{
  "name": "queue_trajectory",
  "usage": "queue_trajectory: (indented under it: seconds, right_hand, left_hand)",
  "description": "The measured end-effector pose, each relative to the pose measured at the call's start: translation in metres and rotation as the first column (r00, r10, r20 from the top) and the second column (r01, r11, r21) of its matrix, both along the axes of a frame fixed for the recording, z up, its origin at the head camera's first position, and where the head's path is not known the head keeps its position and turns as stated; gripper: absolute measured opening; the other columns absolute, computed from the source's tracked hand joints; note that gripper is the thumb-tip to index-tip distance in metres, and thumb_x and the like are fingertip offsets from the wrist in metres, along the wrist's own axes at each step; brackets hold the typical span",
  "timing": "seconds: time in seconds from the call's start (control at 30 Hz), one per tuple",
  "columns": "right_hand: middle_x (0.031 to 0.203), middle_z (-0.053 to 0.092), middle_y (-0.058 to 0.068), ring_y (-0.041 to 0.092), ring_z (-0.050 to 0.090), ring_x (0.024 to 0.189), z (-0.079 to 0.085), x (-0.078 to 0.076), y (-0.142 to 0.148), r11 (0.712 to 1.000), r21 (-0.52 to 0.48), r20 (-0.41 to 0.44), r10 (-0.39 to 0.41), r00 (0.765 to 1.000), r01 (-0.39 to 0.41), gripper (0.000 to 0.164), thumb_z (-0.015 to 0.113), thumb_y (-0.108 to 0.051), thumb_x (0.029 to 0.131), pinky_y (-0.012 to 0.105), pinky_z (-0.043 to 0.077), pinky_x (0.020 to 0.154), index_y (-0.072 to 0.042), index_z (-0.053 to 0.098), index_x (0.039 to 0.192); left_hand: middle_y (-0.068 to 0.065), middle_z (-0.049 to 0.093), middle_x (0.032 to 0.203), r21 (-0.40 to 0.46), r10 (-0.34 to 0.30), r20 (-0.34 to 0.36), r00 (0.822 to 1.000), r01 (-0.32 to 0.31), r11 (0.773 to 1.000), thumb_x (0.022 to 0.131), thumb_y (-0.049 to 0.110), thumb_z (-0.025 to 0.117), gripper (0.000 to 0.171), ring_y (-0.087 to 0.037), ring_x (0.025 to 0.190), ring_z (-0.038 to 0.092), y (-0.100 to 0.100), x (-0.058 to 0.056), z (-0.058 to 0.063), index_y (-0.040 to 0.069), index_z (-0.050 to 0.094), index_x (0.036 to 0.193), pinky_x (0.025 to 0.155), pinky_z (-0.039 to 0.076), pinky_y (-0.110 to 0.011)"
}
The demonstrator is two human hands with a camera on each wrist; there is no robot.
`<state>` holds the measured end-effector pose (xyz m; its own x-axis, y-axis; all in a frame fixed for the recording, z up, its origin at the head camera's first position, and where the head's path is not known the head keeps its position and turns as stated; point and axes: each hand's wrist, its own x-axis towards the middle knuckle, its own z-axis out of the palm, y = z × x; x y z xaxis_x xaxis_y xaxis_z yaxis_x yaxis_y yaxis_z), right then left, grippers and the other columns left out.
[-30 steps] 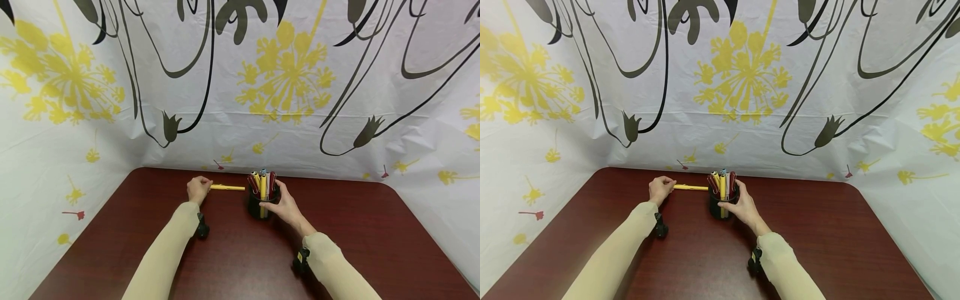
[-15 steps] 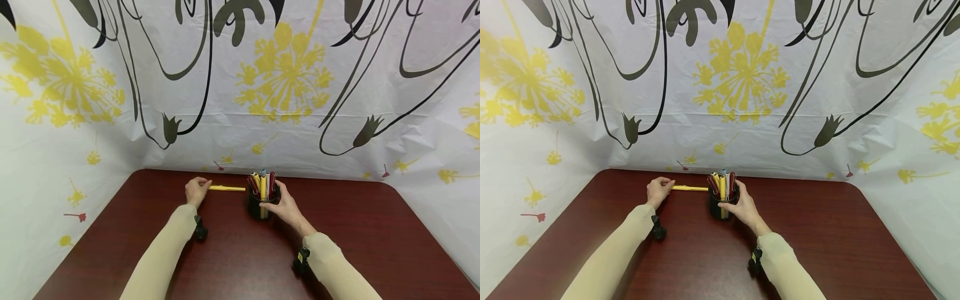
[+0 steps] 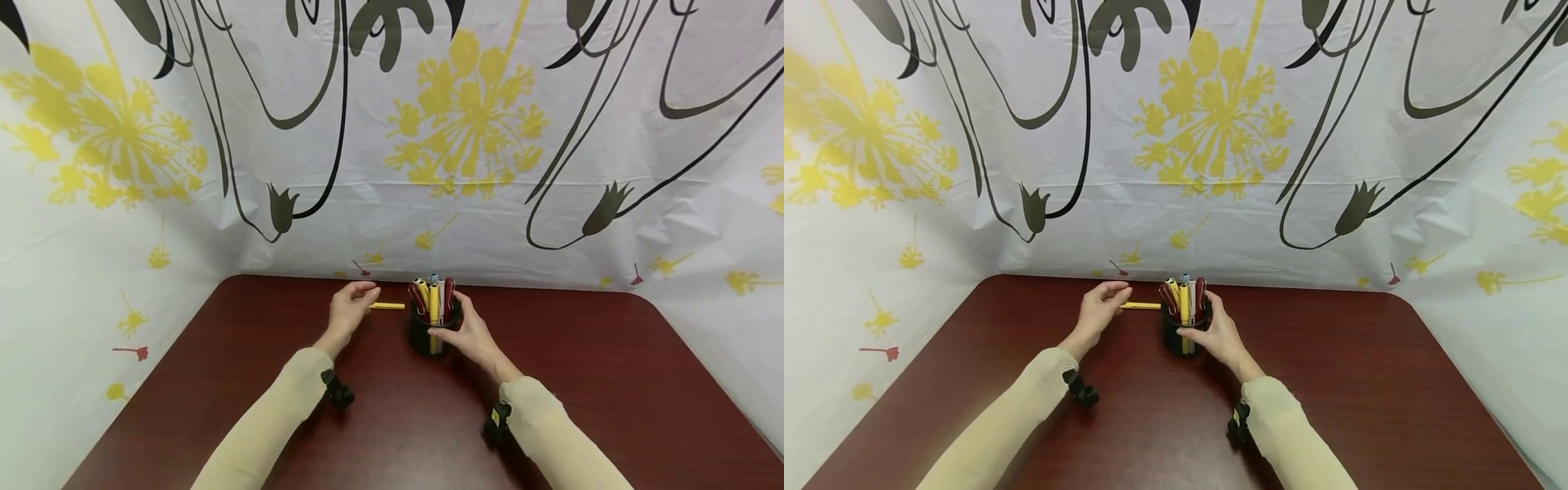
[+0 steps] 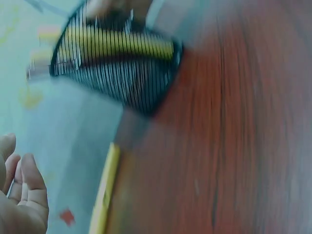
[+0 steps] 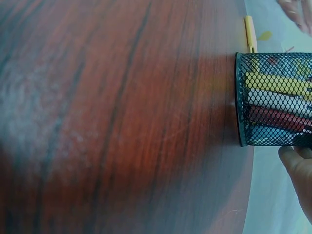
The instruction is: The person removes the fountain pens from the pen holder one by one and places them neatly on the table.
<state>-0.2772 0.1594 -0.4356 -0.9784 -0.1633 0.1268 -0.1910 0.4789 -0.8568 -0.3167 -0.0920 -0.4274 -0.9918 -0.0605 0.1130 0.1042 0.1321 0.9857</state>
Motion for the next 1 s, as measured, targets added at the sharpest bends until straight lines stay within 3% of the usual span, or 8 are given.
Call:
queue_trajectory:
  seconds: [0.13, 0.3, 0.4, 0.73, 1.0]
  right_hand:
    - [0.149, 0.028, 0.021, 0.037, 0.035, 0.133, 0.001, 0.0, 0.0, 1.0, 0.0, -0.008, -0.003, 1.0, 0.003, 0.094, 0.078, -0.028, 0.078, 0.055, 0.038, 0.1, -0.006, 0.018, 0.147]
    - [0.142, 0.038, 0.021, 0.035, 0.043, 0.127, -0.001, 0.0, -0.001, 1.0, -0.017, -0.039, -0.003, 0.999, 0.003, 0.092, 0.079, -0.026, 0.077, 0.053, 0.04, 0.098, -0.005, 0.021, 0.145]
    - [0.139, 0.042, 0.02, 0.034, 0.047, 0.124, -0.002, -0.001, 0.0, 1.0, -0.027, -0.055, -0.002, 0.998, 0.0, 0.091, 0.079, -0.025, 0.077, 0.051, 0.042, 0.096, -0.005, 0.023, 0.145]
    - [0.139, 0.042, 0.02, 0.033, 0.048, 0.122, -0.002, 0.0, -0.001, 1.0, -0.03, -0.052, -0.011, 0.999, 0.009, 0.09, 0.079, -0.023, 0.077, 0.05, 0.044, 0.094, -0.005, 0.023, 0.145]
    - [0.138, 0.043, 0.02, 0.033, 0.05, 0.12, -0.002, 0.0, -0.001, 0.999, -0.033, -0.056, -0.007, 0.998, 0.006, 0.089, 0.079, -0.023, 0.077, 0.05, 0.044, 0.094, -0.005, 0.023, 0.144]
  left_hand:
    - [-0.012, 0.067, 0.104, 0.044, -0.087, -0.041, 0.995, 0.089, 0.995, 0.086, 0.021, 0.07, 0.031, -0.032, 0.097, 0.063, 0.02, 0.012, 0.015, 0.004, 0.065, 0.112, 0.08, 0.054, -0.041]
    - [-0.015, 0.066, 0.107, 0.055, -0.129, -0.078, 0.989, 0.134, 0.989, 0.085, 0.015, 0.07, 0.032, -0.021, 0.09, 0.065, 0.035, 0.017, 0.021, 0.001, 0.064, 0.113, 0.075, 0.055, -0.031]
    - [-0.013, 0.066, 0.107, 0.041, -0.126, -0.097, 0.987, 0.131, 0.991, 0.085, 0.016, 0.071, 0.031, -0.014, 0.087, 0.065, 0.042, 0.015, 0.018, 0.003, 0.064, 0.112, 0.071, 0.054, -0.025]
    - [-0.01, 0.066, 0.106, -0.053, -0.077, -0.127, 0.989, 0.071, 0.996, 0.084, 0.019, 0.073, 0.033, -0.022, 0.092, 0.065, 0.059, 0.014, 0.019, 0.005, 0.064, 0.113, 0.068, 0.052, -0.024]
    - [-0.009, 0.067, 0.104, -0.108, -0.031, -0.137, 0.99, 0.016, 0.994, 0.084, 0.015, 0.073, 0.025, -0.022, 0.088, 0.065, 0.066, 0.013, 0.019, 0.009, 0.067, 0.107, 0.066, 0.053, -0.025]
